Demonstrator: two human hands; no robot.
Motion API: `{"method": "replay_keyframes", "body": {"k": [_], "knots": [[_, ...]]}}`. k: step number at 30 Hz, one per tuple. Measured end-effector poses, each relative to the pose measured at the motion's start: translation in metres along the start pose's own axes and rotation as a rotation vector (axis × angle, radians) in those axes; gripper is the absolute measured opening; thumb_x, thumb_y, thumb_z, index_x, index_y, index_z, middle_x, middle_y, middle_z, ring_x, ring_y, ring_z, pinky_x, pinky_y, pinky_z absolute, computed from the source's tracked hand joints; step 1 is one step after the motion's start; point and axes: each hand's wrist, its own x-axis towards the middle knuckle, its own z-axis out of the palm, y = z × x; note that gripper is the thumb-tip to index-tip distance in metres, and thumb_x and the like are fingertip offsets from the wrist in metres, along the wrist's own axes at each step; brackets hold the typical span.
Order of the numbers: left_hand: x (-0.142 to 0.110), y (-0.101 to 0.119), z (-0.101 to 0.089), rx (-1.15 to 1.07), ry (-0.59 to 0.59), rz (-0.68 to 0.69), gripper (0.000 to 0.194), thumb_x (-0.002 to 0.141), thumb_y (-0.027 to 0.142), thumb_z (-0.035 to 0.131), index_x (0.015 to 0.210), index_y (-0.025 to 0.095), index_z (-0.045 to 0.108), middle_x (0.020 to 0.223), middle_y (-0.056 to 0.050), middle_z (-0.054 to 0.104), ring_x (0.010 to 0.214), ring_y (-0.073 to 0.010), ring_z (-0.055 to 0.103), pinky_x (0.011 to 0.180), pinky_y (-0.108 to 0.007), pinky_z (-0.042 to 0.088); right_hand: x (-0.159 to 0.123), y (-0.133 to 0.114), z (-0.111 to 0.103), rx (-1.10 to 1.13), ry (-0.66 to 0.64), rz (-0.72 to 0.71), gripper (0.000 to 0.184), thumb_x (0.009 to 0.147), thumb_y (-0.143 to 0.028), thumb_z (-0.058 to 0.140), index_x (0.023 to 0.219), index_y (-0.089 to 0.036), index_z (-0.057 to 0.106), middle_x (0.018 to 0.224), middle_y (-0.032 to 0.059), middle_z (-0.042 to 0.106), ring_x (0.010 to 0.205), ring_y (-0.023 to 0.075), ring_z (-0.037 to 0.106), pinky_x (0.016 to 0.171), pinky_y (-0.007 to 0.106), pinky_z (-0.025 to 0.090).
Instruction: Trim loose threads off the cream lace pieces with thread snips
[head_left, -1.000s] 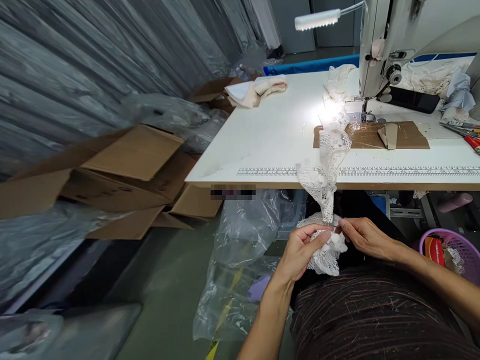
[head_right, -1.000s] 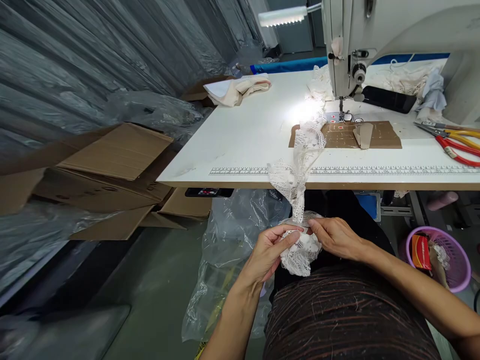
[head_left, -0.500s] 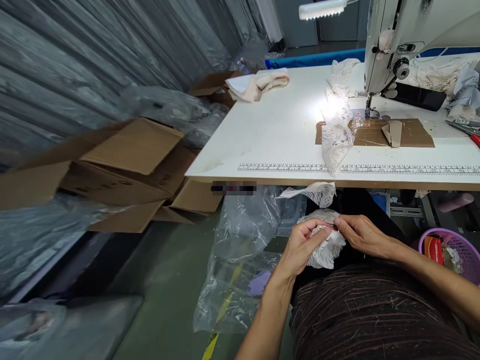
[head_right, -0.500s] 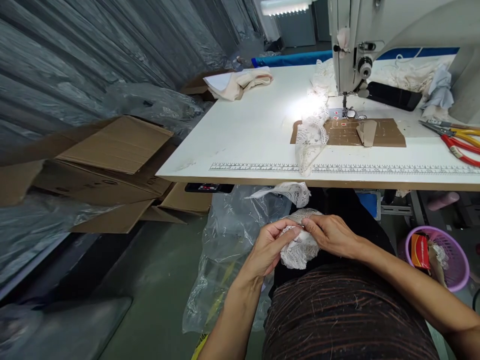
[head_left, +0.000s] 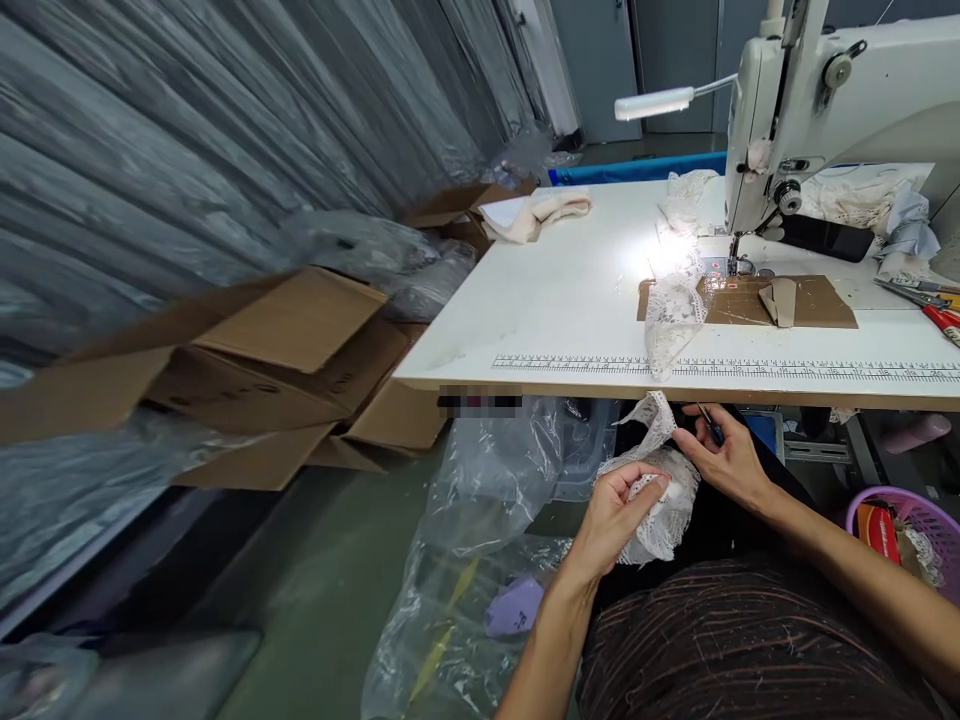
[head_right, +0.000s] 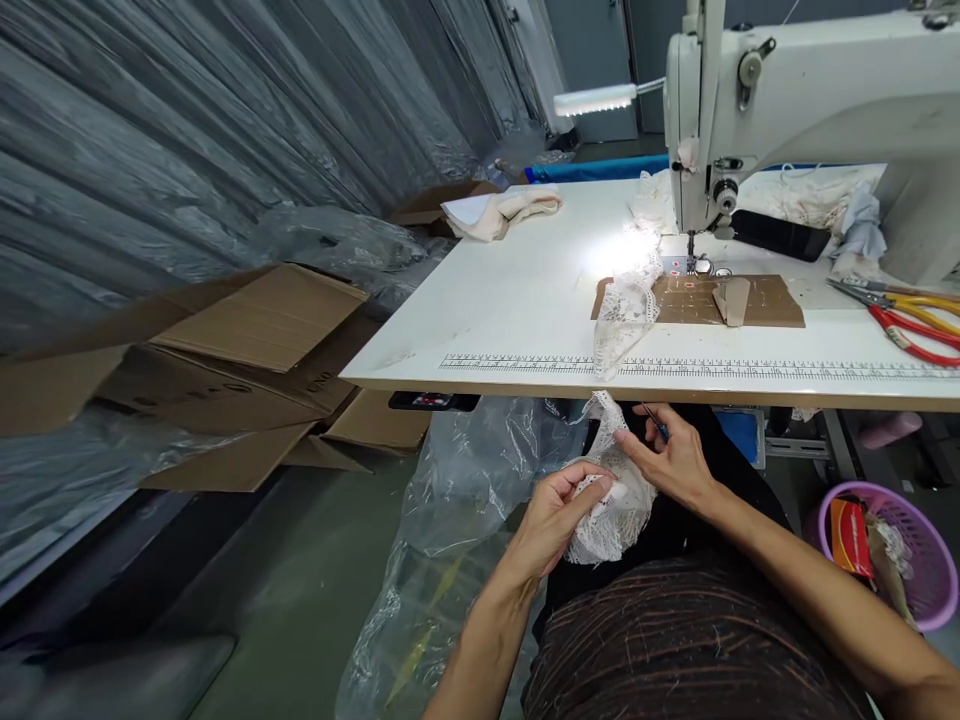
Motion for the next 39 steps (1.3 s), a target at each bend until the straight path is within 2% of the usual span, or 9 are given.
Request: {"method": "replay_keyframes", "body": {"k": [4, 8, 14, 18, 21, 24, 28, 33, 39], "knots": [[-0.002, 0.000, -0.002, -0.009, 0.013, 0.009, 0.037, 0.068, 0.049, 0.082, 0.076, 0.014, 0.075, 0.066, -0.001, 0.065, 0.060, -0.0114, 0.052, 0.058, -0.021, 0.038, 0.010, -0.001, 0.017, 0.026, 0.023, -0.035, 0.038, 0.075, -0.054, 0.066, 0.087, -0.017, 0.062, 0.076, 0.0014, 0.051, 0.060, 0.0127, 0.044, 0.053, 0.026, 0.041], [-0.006, 0.001, -0.010, -0.030, 0.028, -0.024, 0.042, 0.066, 0.052, 0.082, 0.080, 0.013, 0.074, 0.065, -0.001, 0.064, 0.057, -0.0109, 0.051, 0.055, -0.021, 0.038, 0.004, -0.008, 0.018, 0.029, 0.036, -0.102, 0.030, 0.080, -0.048, 0.061, 0.074, -0.019, 0.056, 0.071, -0.0003, 0.049, 0.057, 0.0112, 0.042, 0.053, 0.025, 0.040], [-0.004, 0.011, -0.028, 0.085, 0.167, 0.182, 0.039, 0.074, 0.052, 0.076, 0.090, 0.017, 0.075, 0.073, -0.001, 0.063, 0.062, -0.0121, 0.052, 0.059, -0.022, 0.039, -0.036, -0.028, -0.004, 0.037, -0.237, -0.185, 0.025, 0.084, -0.035, 0.060, 0.070, -0.020, 0.047, 0.060, -0.0050, 0.043, 0.052, 0.0081, 0.037, 0.048, 0.021, 0.032], [0.006, 0.015, -0.019, 0.082, -0.055, 0.371, 0.041, 0.077, 0.054, 0.070, 0.099, 0.020, 0.076, 0.101, -0.007, 0.065, 0.095, -0.0225, 0.060, 0.084, -0.030, 0.046, -0.059, -0.040, -0.013, 0.067, -0.430, -0.201, 0.021, 0.086, -0.030, 0.060, 0.072, -0.020, 0.047, 0.057, -0.0062, 0.042, 0.049, 0.0072, 0.036, 0.046, 0.020, 0.031], [0.012, 0.011, -0.006, 0.001, -0.248, 0.323, 0.041, 0.074, 0.057, 0.070, 0.089, 0.019, 0.078, 0.109, -0.009, 0.067, 0.104, -0.0267, 0.061, 0.092, -0.034, 0.044, -0.065, -0.041, -0.016, 0.072, -0.451, -0.226, 0.021, 0.086, -0.029, 0.061, 0.072, -0.020, 0.047, 0.057, -0.0062, 0.042, 0.049, 0.0072, 0.037, 0.047, 0.021, 0.032], [0.014, 0.006, -0.001, -0.075, -0.261, 0.215, 0.035, 0.069, 0.052, 0.077, 0.077, 0.018, 0.075, 0.100, -0.009, 0.072, 0.098, -0.0267, 0.064, 0.090, -0.035, 0.045, -0.062, -0.037, -0.022, 0.052, -0.469, -0.203, 0.021, 0.087, -0.032, 0.061, 0.074, -0.020, 0.049, 0.057, -0.0062, 0.042, 0.049, 0.0073, 0.037, 0.047, 0.021, 0.032], [0.011, 0.005, -0.003, -0.032, -0.187, 0.139, 0.035, 0.070, 0.050, 0.079, 0.078, 0.016, 0.073, 0.083, -0.007, 0.074, 0.079, -0.0202, 0.065, 0.074, -0.030, 0.048, -0.049, -0.029, -0.034, -0.006, -0.515, -0.098, 0.030, 0.090, -0.046, 0.057, 0.080, -0.019, 0.053, 0.062, -0.0042, 0.046, 0.054, 0.0094, 0.039, 0.050, 0.023, 0.033], [0.007, 0.015, -0.003, 0.166, -0.140, 0.170, 0.034, 0.076, 0.049, 0.075, 0.085, 0.016, 0.076, 0.084, -0.008, 0.076, 0.074, -0.0185, 0.066, 0.070, -0.028, 0.049, -0.024, -0.018, -0.036, -0.138, -0.434, -0.013, 0.066, 0.098, -0.066, 0.017, 0.080, -0.017, 0.059, 0.068, 0.0013, 0.052, 0.061, 0.0143, 0.045, 0.059, 0.028, 0.037], [0.006, 0.021, -0.001, 0.246, -0.157, 0.225, 0.030, 0.081, 0.045, 0.070, 0.083, 0.016, 0.077, 0.084, -0.009, 0.077, 0.082, -0.0217, 0.069, 0.076, -0.030, 0.052, -0.008, -0.015, -0.026, -0.201, -0.524, -0.102, 0.064, 0.097, -0.067, 0.022, 0.073, -0.018, 0.054, 0.060, -0.0027, 0.044, 0.055, 0.0116, 0.037, 0.055, 0.026, 0.030]]}}
